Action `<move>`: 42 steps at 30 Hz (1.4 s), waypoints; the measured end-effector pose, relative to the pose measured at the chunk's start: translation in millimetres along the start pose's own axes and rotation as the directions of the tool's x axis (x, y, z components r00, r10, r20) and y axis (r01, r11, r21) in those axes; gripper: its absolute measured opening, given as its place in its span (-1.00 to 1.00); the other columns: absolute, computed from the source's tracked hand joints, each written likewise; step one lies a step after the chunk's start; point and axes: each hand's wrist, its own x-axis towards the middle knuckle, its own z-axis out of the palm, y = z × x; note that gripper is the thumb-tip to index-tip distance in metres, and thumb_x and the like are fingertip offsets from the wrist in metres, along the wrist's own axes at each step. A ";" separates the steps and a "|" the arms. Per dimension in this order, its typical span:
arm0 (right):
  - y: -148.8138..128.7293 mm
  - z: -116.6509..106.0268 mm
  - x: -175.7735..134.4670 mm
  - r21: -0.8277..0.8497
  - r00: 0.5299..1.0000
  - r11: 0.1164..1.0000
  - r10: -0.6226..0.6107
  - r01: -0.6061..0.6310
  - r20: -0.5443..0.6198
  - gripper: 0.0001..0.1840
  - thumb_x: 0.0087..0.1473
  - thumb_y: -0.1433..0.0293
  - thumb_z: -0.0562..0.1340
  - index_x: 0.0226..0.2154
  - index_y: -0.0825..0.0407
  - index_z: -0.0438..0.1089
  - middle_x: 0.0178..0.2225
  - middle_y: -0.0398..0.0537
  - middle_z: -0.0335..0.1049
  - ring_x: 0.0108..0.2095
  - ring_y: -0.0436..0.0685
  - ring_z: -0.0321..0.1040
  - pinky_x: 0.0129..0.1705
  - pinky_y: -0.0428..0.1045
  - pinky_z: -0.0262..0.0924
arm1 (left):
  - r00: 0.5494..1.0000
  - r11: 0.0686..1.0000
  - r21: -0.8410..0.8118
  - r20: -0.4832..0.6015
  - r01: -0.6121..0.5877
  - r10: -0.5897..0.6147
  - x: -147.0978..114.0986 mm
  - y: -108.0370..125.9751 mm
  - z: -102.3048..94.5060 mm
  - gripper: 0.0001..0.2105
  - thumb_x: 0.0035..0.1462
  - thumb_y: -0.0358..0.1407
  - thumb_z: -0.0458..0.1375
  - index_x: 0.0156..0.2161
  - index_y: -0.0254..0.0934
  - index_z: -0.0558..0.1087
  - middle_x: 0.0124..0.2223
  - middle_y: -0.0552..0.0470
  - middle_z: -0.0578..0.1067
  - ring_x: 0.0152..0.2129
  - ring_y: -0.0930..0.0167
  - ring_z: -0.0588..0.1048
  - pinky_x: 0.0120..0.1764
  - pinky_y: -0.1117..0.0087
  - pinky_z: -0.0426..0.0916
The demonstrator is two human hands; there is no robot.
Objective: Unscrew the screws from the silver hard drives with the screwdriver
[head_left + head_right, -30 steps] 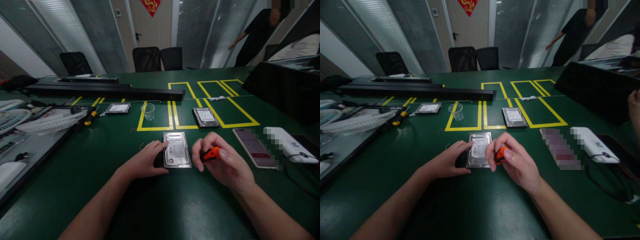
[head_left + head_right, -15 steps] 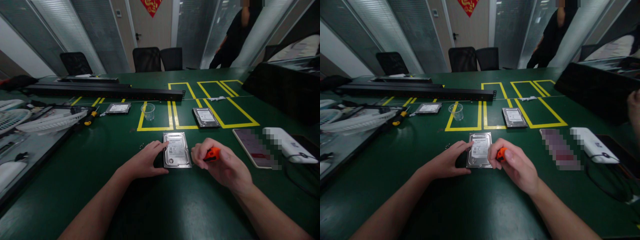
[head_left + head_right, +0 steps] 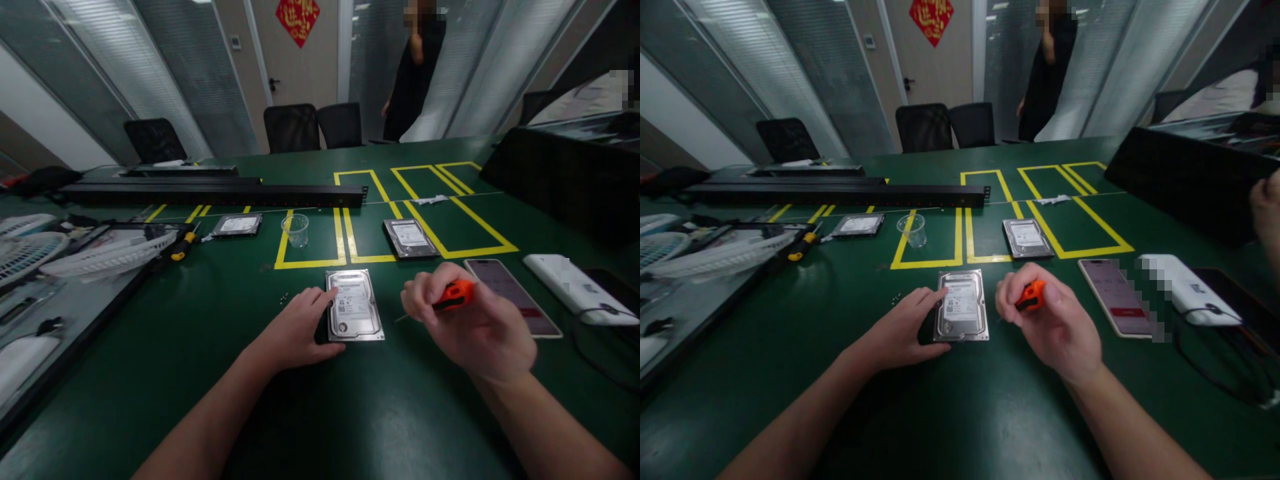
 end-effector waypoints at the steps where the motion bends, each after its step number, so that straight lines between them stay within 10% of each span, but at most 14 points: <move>1: -0.5 -1.3 0.7 -0.001 1.000 1.000 -0.009 0.009 -0.006 -0.62 0.37 0.11 0.13 -0.27 0.01 0.50 -0.47 -0.04 0.36 -0.44 0.14 0.19 -0.34 0.08 0.07 | 1.000 1.000 0.010 -0.011 -0.005 0.005 0.9 1.0 1.0 -0.08 0.13 -0.02 0.40 0.48 -0.18 0.11 0.25 -0.21 0.39 0.13 0.05 0.40 0.22 -0.02 0.36; 14: 7.2 -22.6 5.0 -0.365 0.944 0.907 -0.284 0.209 -0.165 -0.65 0.36 0.14 0.17 -0.32 0.02 0.47 -0.46 -0.05 0.31 -0.42 0.14 0.21 -0.40 0.04 0.04 | 0.996 0.980 0.182 -0.046 0.082 -0.075 50.8 -23.3 -12.6 -0.12 0.15 0.07 0.32 0.47 -0.25 0.19 0.15 -0.21 0.38 0.08 0.04 0.43 0.17 0.01 0.39; 22: 12.8 -35.5 9.9 -0.923 0.926 0.328 -0.371 0.202 0.070 -0.79 0.25 0.28 0.33 -0.34 0.02 0.35 -0.43 -0.16 0.33 -0.44 0.05 0.29 -0.34 -0.02 0.15 | 0.978 0.946 0.251 -0.014 0.203 -0.206 104.3 -47.9 -27.5 -0.01 0.09 0.20 0.29 0.51 -0.20 0.13 0.15 -0.22 0.38 0.07 0.03 0.48 0.18 0.09 0.39; 30: 26.3 -46.7 23.5 -0.971 0.968 -0.120 -0.168 -0.208 -0.187 -0.70 0.39 0.13 0.15 -0.22 0.01 0.38 -0.20 0.02 0.50 -0.31 0.19 0.48 -0.32 0.02 0.17 | 0.949 0.914 0.279 0.026 0.294 -0.313 151.7 -57.7 -42.4 0.01 0.13 0.19 0.26 0.55 -0.20 0.02 0.31 -0.34 0.31 0.19 -0.07 0.46 0.23 0.06 0.33; 34: 29.0 -50.9 29.1 -0.869 0.915 -0.294 -0.064 -0.399 -0.398 -0.62 0.39 0.06 0.10 0.00 -0.01 0.36 -0.01 0.11 0.46 -0.25 0.27 0.57 -0.30 0.06 0.24 | 0.962 0.921 0.280 -0.048 0.270 -0.267 144.1 -37.4 -40.3 0.08 0.10 0.15 0.31 0.56 -0.22 -0.06 0.33 -0.37 0.30 0.22 -0.11 0.42 0.22 0.02 0.33; 42: 47.2 -80.4 64.8 -0.743 0.807 -0.363 -0.043 -0.562 -0.589 -0.21 0.28 -0.17 0.10 0.25 0.10 0.24 0.14 0.42 0.33 -0.05 0.49 0.58 -0.12 0.20 0.40 | 0.931 0.964 0.137 -0.321 0.229 -0.176 58.3 -0.4 -39.9 -0.25 0.34 -0.05 0.16 0.51 -0.21 0.06 0.33 -0.26 0.35 0.25 0.04 0.40 0.26 0.08 0.32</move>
